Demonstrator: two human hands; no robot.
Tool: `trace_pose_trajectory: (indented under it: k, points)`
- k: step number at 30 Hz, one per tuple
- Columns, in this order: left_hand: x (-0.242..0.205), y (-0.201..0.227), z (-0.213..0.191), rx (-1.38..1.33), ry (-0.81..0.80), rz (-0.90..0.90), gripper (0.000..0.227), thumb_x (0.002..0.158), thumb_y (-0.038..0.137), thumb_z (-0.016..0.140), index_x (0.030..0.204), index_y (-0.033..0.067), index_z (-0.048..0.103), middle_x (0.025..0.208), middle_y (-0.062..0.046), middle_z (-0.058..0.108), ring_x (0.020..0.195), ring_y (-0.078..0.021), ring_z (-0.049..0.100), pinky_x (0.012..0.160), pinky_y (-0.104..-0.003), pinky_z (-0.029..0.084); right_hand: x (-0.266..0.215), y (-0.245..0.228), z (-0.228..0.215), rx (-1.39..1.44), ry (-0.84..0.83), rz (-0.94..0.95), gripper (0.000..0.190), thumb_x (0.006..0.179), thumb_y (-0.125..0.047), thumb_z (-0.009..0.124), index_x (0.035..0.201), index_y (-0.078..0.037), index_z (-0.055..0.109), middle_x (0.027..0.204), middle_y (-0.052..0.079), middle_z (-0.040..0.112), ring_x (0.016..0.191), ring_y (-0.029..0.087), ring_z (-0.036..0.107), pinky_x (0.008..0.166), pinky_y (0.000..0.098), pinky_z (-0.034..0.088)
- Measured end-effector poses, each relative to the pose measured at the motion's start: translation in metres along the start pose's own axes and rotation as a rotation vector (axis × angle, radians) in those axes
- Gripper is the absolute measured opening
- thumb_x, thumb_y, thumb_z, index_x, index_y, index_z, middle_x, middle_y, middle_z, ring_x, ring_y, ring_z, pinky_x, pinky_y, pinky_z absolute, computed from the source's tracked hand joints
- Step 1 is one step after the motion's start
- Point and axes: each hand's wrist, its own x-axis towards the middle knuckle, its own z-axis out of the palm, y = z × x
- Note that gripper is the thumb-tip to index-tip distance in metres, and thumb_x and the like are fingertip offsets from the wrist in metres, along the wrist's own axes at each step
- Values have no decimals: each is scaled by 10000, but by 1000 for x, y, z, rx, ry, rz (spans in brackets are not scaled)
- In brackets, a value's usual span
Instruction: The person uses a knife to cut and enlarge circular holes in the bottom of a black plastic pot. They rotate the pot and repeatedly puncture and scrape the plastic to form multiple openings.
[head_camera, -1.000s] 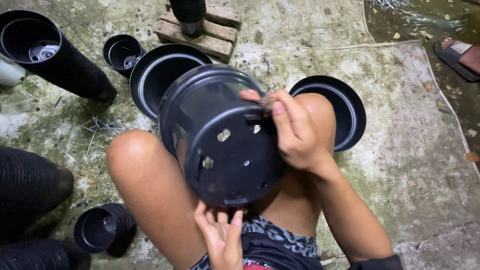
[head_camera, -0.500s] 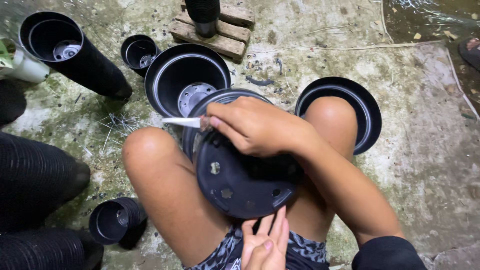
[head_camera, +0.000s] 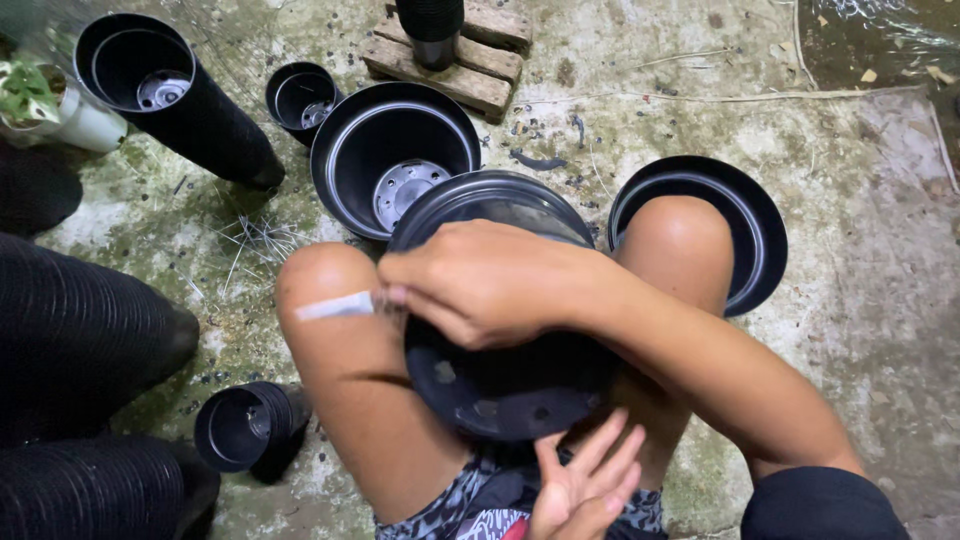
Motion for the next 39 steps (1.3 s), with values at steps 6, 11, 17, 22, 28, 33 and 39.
trace_pose_trajectory:
  k: [6, 11, 17, 22, 28, 33, 39]
  points:
    - [-26, 135, 27, 1230, -43, -221, 359, 923, 75, 682, 1281, 96, 688, 1112, -102, 811, 1021, -194, 799, 850, -281, 628, -71, -12, -12, -6, 295, 456, 178, 1068, -112, 450, 1066, -22, 604, 846, 103, 644, 758, 212, 665, 711, 327, 522]
    - [17, 240, 58, 1935, 295, 1039, 419, 860, 66, 754, 1270, 54, 668, 1273, -181, 666, 1221, -316, 646, 1044, -416, 529, -147, -27, 13, -133, 478, 759, 226, 973, -221, 597, 989, 4, 589, 807, 104, 576, 708, 193, 577, 639, 318, 486]
    - [66, 273, 50, 1676, 77, 616, 510, 993, 200, 595, 1469, 22, 549, 1583, -228, 494, 1546, -382, 371, 1254, -457, 252, -152, -46, 82, 35, 1113, 508, 445, 1152, -392, 373, 1104, 42, 459, 1306, 141, 484, 1312, 232, 499, 1175, 374, 412]
    - [67, 257, 39, 1544, 41, 579, 468, 1049, 203, 402, 1426, 6, 598, 1550, -189, 569, 1535, -358, 439, 1285, -453, 236, -138, -37, 109, 13, 1207, 530, 699, 1115, -512, 313, 1350, 130, 458, 1427, 293, 501, 1427, 346, 439, 1235, 418, 335]
    - [53, 224, 41, 1459, 278, 848, 452, 1047, 188, 398, 1374, -43, 609, 1515, -195, 587, 1529, -371, 453, 1300, -459, 277, -136, -13, 71, 255, 1143, 372, 630, 1111, -560, 389, 1274, 48, 390, 1459, 316, 507, 1399, 390, 533, 1232, 472, 401]
    - [42, 174, 46, 1331, 504, 939, 482, 1051, 177, 356, 1436, -64, 518, 1580, -222, 491, 1564, -379, 380, 1322, -455, 229, -146, 11, 34, 181, 970, 252, 504, 1138, -527, 392, 1039, -34, 373, 1373, 240, 532, 1275, 389, 640, 1143, 493, 519]
    - [41, 161, 34, 1283, 516, 985, 497, 1084, 196, 355, 1492, -70, 450, 1618, -230, 425, 1569, -377, 358, 1328, -455, 224, -146, -5, 20, -189, 729, 437, 330, 1125, -310, 416, 1079, 10, 480, 1145, 204, 525, 946, 303, 583, 898, 412, 516]
